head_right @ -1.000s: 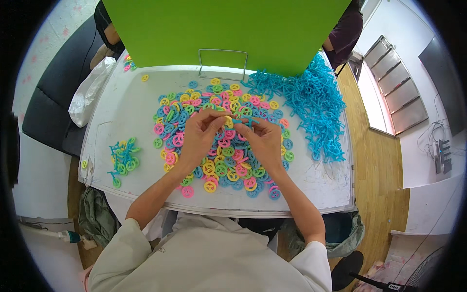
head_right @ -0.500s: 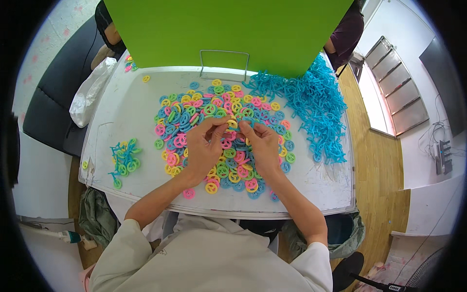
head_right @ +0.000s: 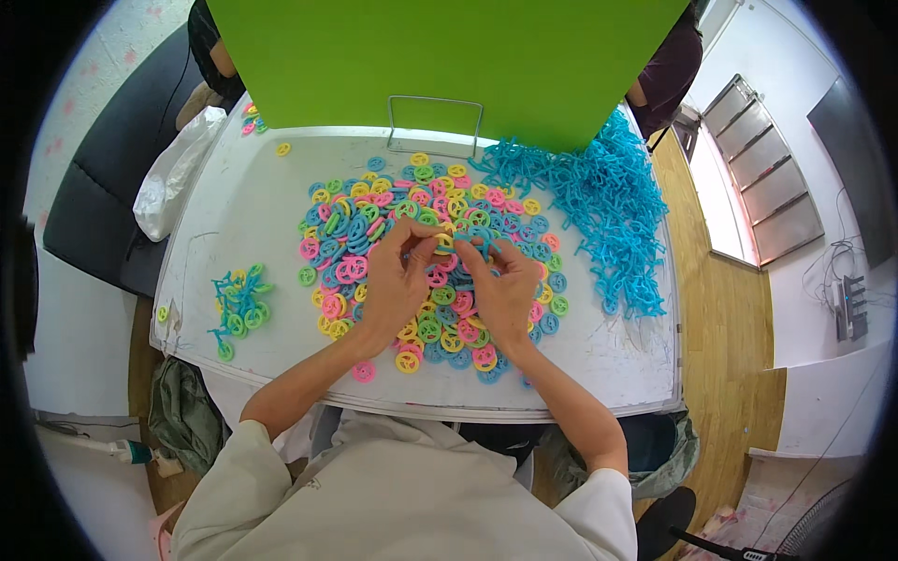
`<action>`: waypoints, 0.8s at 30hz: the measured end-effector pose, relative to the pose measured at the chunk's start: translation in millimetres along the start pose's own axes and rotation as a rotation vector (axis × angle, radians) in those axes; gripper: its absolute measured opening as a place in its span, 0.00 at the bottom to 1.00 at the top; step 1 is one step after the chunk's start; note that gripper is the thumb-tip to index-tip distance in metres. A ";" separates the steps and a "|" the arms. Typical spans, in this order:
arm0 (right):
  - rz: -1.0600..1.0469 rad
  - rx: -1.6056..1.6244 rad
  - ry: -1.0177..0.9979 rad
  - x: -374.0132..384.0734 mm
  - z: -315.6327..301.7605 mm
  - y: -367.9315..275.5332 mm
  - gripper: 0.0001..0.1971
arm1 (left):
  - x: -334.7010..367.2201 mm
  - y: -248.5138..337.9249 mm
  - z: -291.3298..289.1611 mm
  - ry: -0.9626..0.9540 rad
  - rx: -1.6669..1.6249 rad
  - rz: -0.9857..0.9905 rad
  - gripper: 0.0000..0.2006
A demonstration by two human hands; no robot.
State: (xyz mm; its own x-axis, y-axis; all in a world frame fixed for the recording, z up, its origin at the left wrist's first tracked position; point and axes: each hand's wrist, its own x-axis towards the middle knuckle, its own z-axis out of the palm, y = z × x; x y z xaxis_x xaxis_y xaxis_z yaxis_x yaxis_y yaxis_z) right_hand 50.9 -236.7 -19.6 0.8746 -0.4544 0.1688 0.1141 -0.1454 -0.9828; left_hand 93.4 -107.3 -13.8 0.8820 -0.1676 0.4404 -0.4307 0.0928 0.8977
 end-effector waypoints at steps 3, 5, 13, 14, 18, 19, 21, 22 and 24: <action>-0.016 -0.174 -0.156 11.2 -11.1 -9.2 0.08 | 2.4 3.3 -6.5 -0.070 -0.136 -0.258 0.04; -0.064 -0.142 -0.135 9.3 -13.1 -8.3 0.08 | 5.0 3.2 -5.7 -0.099 -0.064 -0.107 0.04; -0.246 -0.077 -0.359 19.3 -32.4 -37.1 0.10 | 15.2 51.1 -31.3 -0.144 0.183 -0.133 0.07; -0.285 -0.029 -0.366 27.7 -39.1 -39.4 0.12 | 15.3 54.2 -46.3 -0.083 0.214 -0.085 0.07; -0.167 -0.620 -0.177 64.9 -87.2 -32.5 0.13 | -3.9 65.7 -124.7 0.278 0.514 -0.039 0.10; -0.223 -0.826 -0.108 70.3 -104.0 -19.0 0.12 | -11.5 60.6 -147.1 0.352 0.558 -0.027 0.10; -0.228 -1.176 -0.015 72.0 -124.2 3.4 0.10 | -28.4 43.8 -183.5 0.430 0.626 -0.014 0.11; -0.138 -1.252 -0.013 70.4 -128.0 7.0 0.11 | -35.1 35.9 -198.0 0.453 0.711 -0.129 0.10; -0.057 -1.310 -0.030 75.3 -134.1 18.0 0.11 | -46.8 22.5 -217.2 0.493 0.815 -0.246 0.10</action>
State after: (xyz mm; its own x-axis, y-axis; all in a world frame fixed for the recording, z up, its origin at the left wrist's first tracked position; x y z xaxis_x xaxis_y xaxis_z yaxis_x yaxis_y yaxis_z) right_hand 55.7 -391.3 -14.5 0.8959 -0.4021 0.1890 -0.3736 -0.9120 -0.1696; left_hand 84.0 115.9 -16.3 0.8662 0.3537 0.3529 -0.0611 -0.6260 0.7774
